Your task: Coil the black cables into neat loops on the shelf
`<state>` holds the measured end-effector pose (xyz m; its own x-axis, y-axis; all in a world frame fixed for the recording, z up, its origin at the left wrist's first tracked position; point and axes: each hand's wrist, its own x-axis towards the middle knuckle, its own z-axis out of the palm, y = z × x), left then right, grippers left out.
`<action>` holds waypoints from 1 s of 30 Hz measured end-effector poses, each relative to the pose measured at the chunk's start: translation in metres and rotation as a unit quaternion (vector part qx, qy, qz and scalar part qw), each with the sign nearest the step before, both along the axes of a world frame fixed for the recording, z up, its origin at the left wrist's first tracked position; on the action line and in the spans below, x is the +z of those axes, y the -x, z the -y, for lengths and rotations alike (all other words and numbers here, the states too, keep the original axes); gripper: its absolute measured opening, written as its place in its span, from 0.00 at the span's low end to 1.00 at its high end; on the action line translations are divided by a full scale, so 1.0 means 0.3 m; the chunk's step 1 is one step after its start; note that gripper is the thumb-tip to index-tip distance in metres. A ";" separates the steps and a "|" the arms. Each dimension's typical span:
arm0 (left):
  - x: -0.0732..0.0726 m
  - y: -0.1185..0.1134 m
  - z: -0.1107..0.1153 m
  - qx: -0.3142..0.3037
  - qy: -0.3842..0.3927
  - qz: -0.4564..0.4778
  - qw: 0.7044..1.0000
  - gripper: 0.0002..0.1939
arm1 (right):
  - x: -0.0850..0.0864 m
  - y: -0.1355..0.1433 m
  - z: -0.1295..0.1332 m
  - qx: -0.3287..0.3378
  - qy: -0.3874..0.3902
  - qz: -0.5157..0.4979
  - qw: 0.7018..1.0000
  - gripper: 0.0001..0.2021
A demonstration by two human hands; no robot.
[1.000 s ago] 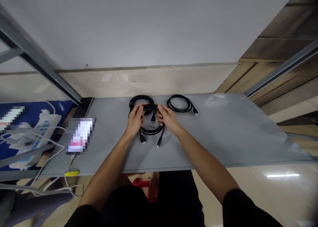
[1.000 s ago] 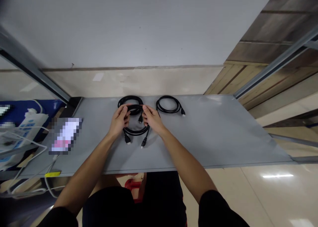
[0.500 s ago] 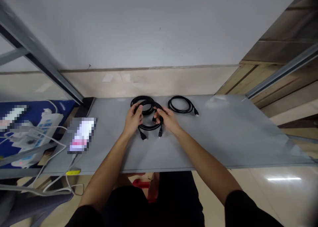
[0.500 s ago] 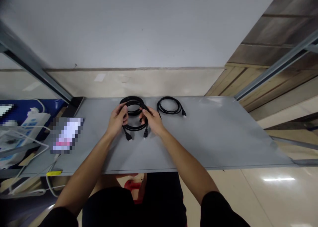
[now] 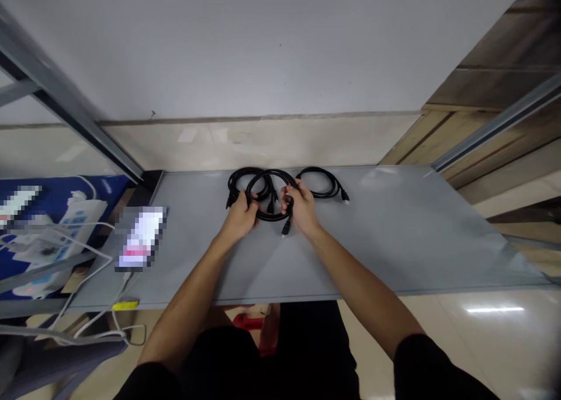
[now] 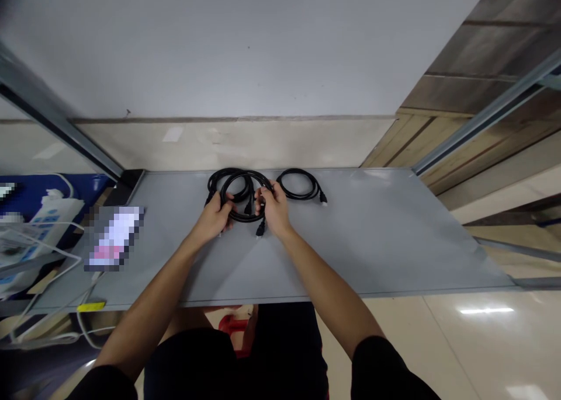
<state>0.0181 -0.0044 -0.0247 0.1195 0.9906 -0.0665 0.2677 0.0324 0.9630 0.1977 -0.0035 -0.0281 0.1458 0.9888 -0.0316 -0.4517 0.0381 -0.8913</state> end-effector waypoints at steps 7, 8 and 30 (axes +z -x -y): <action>-0.017 0.013 -0.029 0.005 -0.154 -0.023 0.988 0.19 | -0.016 0.004 0.000 -0.022 -0.011 0.040 0.999 0.25; -0.022 0.012 -0.033 0.007 -0.170 -0.023 0.985 0.21 | -0.021 0.004 -0.003 -0.024 -0.014 0.038 0.999 0.26; -0.098 0.021 -0.042 -0.092 -0.084 0.081 0.989 0.23 | -0.018 -0.062 -0.043 -0.012 -0.013 -0.009 1.000 0.23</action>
<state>0.0117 0.0083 -0.0542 0.2946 0.9465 0.1314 0.0965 -0.1663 0.9813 0.2162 0.0093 -0.0334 0.1690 0.9856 -0.0078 -0.4661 0.0730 -0.8817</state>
